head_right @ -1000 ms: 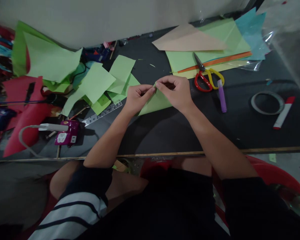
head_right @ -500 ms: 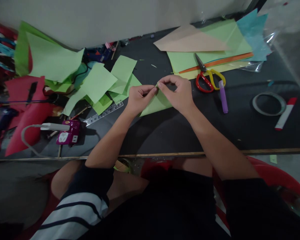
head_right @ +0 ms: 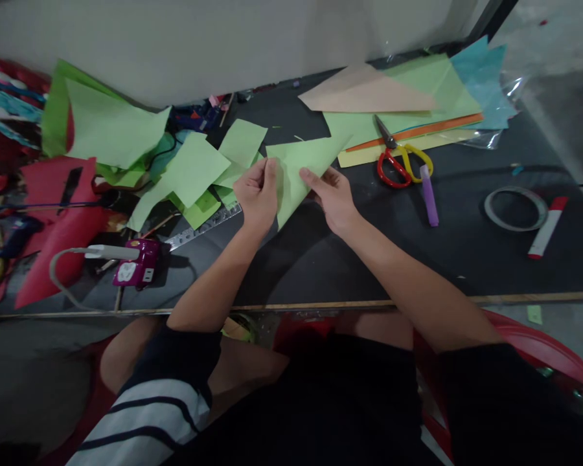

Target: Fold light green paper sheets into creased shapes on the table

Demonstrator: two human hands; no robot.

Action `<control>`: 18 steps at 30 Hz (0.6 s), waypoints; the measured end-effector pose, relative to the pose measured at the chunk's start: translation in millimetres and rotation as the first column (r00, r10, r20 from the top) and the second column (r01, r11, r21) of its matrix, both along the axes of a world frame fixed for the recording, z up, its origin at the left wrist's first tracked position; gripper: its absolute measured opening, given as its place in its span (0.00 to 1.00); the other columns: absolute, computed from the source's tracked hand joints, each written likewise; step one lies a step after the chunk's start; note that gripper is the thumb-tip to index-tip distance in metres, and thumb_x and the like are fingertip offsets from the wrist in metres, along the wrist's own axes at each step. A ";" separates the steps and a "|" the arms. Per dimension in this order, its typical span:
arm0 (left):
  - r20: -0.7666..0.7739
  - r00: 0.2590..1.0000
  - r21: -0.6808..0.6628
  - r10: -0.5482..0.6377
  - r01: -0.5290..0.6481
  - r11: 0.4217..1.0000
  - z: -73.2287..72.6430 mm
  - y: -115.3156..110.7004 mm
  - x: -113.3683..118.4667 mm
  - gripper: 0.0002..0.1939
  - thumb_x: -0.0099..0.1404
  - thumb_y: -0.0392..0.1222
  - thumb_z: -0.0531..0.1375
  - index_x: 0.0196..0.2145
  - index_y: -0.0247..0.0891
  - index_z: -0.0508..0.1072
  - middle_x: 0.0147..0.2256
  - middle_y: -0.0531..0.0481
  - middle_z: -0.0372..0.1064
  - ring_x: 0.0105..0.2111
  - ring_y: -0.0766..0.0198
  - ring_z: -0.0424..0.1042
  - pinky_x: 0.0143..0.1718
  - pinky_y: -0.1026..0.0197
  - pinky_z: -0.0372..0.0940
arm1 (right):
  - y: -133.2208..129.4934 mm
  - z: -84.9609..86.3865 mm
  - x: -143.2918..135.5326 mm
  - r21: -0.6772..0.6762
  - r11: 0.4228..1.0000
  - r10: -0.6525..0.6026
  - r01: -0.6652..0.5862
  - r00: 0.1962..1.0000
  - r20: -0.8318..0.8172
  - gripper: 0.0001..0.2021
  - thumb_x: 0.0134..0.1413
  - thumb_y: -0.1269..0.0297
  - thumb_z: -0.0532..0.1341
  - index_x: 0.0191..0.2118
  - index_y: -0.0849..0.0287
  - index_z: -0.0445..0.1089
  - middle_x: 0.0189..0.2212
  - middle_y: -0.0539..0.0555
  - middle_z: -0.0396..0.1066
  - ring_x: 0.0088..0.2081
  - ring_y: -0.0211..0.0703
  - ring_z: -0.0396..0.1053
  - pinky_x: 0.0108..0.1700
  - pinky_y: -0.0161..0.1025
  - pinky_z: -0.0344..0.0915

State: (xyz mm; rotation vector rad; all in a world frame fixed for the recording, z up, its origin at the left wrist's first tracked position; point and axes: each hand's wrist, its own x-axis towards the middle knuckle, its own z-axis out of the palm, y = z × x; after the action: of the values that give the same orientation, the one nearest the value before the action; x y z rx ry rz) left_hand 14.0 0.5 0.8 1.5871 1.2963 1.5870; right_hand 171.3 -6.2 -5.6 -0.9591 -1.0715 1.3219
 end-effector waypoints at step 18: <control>0.090 0.991 -0.020 0.098 -0.097 0.995 -6.3 9.3 -2.7 0.37 0.67 0.82 0.55 0.32 0.43 0.76 0.27 0.51 0.65 0.33 0.60 0.68 0.31 0.57 0.65 | 5.1 2.2 15.9 0.013 0.995 -0.104 0.103 0.993 0.048 0.23 0.40 0.38 0.80 0.35 0.50 0.82 0.30 0.49 0.82 0.33 0.45 0.81 0.37 0.45 0.82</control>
State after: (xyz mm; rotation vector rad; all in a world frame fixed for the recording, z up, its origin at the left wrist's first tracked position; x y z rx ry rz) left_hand 11.3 9.8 -5.5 1.4451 1.3520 1.6833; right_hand 187.2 -1.1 -3.4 -1.0299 -1.0509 1.2123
